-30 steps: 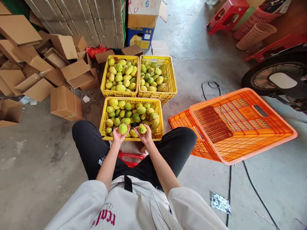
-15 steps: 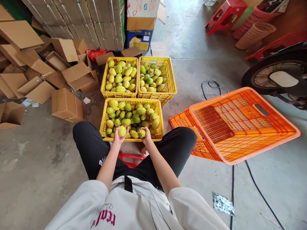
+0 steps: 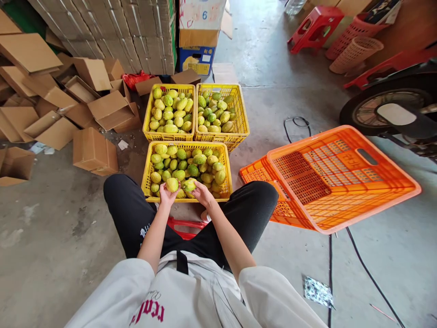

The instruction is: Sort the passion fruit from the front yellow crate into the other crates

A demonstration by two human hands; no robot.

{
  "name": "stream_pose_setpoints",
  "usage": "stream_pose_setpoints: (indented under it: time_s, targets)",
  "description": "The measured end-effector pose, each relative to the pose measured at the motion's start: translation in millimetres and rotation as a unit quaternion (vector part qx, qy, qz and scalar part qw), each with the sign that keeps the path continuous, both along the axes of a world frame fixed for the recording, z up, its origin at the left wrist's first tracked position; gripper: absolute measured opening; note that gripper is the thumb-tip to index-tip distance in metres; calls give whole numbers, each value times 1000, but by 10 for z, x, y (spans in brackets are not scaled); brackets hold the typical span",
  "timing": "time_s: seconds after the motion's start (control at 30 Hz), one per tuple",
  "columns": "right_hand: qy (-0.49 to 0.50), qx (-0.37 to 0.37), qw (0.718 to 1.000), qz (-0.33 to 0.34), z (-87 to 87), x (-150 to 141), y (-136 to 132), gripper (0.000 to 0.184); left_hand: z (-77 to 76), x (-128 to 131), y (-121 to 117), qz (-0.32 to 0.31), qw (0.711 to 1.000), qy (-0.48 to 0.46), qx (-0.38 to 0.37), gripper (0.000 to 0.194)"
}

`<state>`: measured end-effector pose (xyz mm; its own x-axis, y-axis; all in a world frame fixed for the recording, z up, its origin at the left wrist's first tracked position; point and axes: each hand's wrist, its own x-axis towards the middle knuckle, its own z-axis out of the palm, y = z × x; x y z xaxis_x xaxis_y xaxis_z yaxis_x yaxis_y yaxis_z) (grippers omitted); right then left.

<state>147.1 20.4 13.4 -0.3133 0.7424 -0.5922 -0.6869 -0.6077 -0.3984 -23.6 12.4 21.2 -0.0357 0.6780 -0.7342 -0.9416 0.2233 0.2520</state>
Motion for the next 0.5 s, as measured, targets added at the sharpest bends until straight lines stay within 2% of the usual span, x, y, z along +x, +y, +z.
stream_pose_setpoints:
  time_s: [0.1,0.2,0.33,0.4,0.5]
  targets:
    - [47,5,999,-17,47,6,-15,16,29,-27,6,10,1000,-16,18,37]
    - [86,0,993,-84,60,21,-16,16,40,-51,6,14,1000,-20,19,39]
    - [31,-34,991,-123,19,20,-10,7,56,-29,-7,18,1000,-19,11,26]
    - [8,-48,992,-121,-21,10,-13,4,70,-8,-17,-8,1000,-20,8,22]
    - [-16,-59,991,-122,-79,2,-19,3,93,8,-36,-57,998,-30,9,27]
